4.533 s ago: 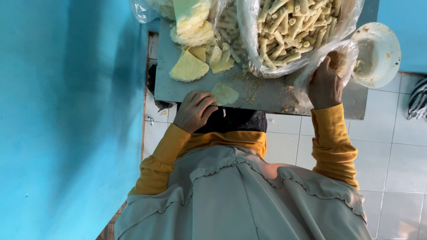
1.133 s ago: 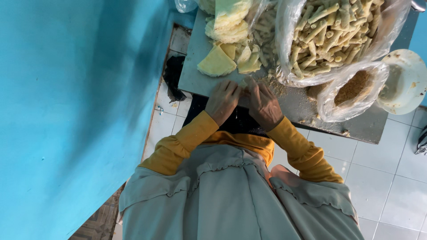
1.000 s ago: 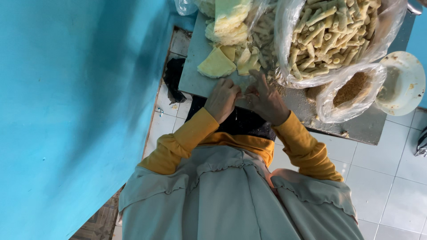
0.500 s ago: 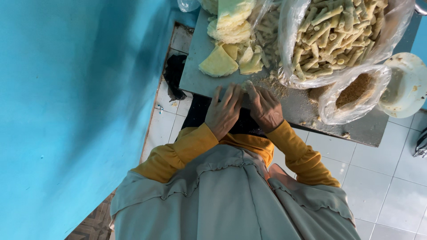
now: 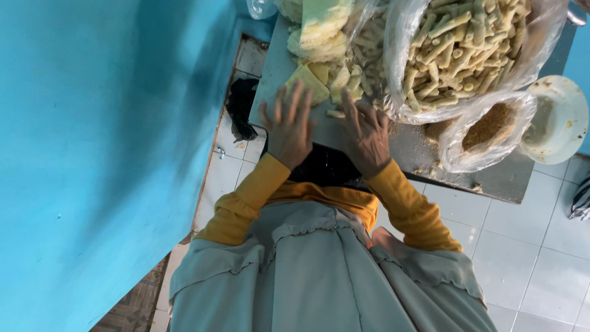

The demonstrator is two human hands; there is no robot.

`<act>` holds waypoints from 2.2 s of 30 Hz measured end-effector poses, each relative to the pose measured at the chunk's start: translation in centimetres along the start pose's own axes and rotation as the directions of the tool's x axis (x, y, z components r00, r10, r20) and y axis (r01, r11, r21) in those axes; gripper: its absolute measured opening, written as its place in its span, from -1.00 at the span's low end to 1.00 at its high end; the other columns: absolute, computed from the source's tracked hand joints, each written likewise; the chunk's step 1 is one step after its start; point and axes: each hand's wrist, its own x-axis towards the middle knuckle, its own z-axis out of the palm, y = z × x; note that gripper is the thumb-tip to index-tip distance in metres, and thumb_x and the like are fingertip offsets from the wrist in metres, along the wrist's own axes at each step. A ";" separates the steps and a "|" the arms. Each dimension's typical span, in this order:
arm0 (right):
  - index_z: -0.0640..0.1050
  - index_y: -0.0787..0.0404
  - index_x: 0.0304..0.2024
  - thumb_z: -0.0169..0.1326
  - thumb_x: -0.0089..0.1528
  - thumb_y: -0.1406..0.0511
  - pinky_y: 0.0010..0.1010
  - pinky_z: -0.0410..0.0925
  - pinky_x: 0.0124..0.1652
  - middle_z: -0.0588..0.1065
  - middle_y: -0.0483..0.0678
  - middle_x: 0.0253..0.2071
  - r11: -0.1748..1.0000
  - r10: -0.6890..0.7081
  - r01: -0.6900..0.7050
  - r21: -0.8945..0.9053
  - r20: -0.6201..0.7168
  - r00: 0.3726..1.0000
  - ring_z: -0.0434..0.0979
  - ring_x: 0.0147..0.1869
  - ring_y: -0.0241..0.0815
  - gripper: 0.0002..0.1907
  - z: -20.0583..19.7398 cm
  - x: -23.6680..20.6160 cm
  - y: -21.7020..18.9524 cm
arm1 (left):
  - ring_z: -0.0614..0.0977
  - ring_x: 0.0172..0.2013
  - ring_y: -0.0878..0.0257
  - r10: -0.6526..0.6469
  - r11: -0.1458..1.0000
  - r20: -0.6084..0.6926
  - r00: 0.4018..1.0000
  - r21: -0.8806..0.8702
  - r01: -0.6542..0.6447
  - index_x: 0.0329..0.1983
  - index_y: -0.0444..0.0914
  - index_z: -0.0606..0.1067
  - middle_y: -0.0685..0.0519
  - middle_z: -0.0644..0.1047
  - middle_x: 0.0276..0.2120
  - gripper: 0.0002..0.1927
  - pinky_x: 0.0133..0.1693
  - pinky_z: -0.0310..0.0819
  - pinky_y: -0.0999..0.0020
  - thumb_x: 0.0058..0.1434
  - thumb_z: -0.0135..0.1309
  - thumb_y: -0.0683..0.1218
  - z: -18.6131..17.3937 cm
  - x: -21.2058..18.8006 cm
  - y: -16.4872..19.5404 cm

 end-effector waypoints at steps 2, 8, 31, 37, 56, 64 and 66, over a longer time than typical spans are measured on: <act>0.25 0.25 0.50 0.01 0.32 0.44 -0.07 0.30 0.26 0.54 -0.01 0.00 0.999 0.043 -0.043 -0.002 0.078 0.996 0.48 0.14 -0.01 -0.33 0.9 0.8 0.2 | 0.18 0.43 -0.13 -0.091 0.974 -0.051 0.995 -0.211 0.079 0.51 -0.25 0.23 -0.08 0.19 0.46 -0.52 0.40 0.00 -0.10 0.59 -0.18 -0.01 0.1 0.3 -1.2; 0.15 0.45 0.46 -0.16 0.45 0.56 -0.37 0.48 -0.32 0.62 0.06 -0.03 0.995 0.087 -0.074 0.061 -0.255 0.963 0.57 -0.25 -0.17 -0.48 -5.1 4.5 6.9 | 0.33 0.29 -0.16 -0.161 0.894 -0.154 0.975 -0.441 0.077 0.43 -0.28 0.22 -0.16 0.27 0.35 -0.53 0.31 0.23 -0.07 0.52 -0.01 -0.17 0.5 0.8 -1.8; 0.03 0.21 0.57 0.00 0.40 0.49 -0.33 0.53 -0.06 0.55 0.08 0.02 0.744 -0.207 0.177 0.644 -0.029 0.978 0.69 -0.05 -0.03 -0.26 -0.6 9.2 -0.9 | 0.45 0.22 -0.15 -0.345 0.839 -0.148 0.927 -0.492 0.233 0.38 -0.34 0.24 -0.21 0.39 0.25 -0.36 0.22 0.33 0.01 0.34 0.19 -0.04 -0.1 2.8 -0.2; 0.11 0.18 0.52 0.14 0.27 0.43 -0.20 0.52 -0.07 0.63 0.00 -0.06 0.861 -0.344 0.354 0.365 -0.095 0.934 0.65 0.01 0.08 -0.19 -1.6 8.3 -1.5 | 0.50 0.24 -0.08 -0.316 0.824 -0.209 0.926 -0.545 0.158 0.42 -0.33 0.23 -0.17 0.42 0.27 -0.54 0.28 0.42 0.08 0.50 -0.01 -0.22 0.3 2.3 -0.7; 0.17 0.21 0.33 0.01 0.43 0.63 -0.38 0.56 -0.24 0.54 0.09 -0.13 0.812 -0.189 0.345 0.470 -0.348 0.918 0.62 -0.16 -0.17 -0.48 -5.5 5.7 2.6 | 0.42 0.22 -0.11 -0.376 0.847 -0.113 0.920 -0.444 0.292 0.42 -0.29 0.22 -0.14 0.40 0.27 -0.44 0.27 0.31 -0.04 0.45 0.04 0.00 0.5 3.3 -0.2; 0.34 0.40 0.27 0.03 0.19 0.59 -0.12 0.42 0.04 0.58 0.07 -0.05 0.910 -0.261 0.271 0.313 -0.076 0.962 0.57 0.00 0.09 -0.43 -3.2 -1.6 0.5 | 0.29 0.31 -0.03 0.282 0.896 0.007 0.959 -0.360 -0.261 0.12 -0.06 0.51 0.03 0.37 0.26 -0.60 0.31 0.01 -0.13 0.27 0.19 0.14 -2.1 -0.4 -0.3; 0.41 0.33 0.22 -0.04 0.21 0.64 -0.15 0.41 0.08 0.57 0.05 0.00 0.901 -0.153 0.171 0.398 -0.077 0.985 0.54 0.04 0.06 -0.48 -3.1 -2.1 1.3 | 0.30 0.32 0.01 0.346 0.888 0.060 0.936 -0.343 -0.306 0.00 -0.03 0.55 0.07 0.39 0.25 -0.67 0.32 -0.03 -0.14 0.23 0.22 0.14 -2.0 -0.7 -0.1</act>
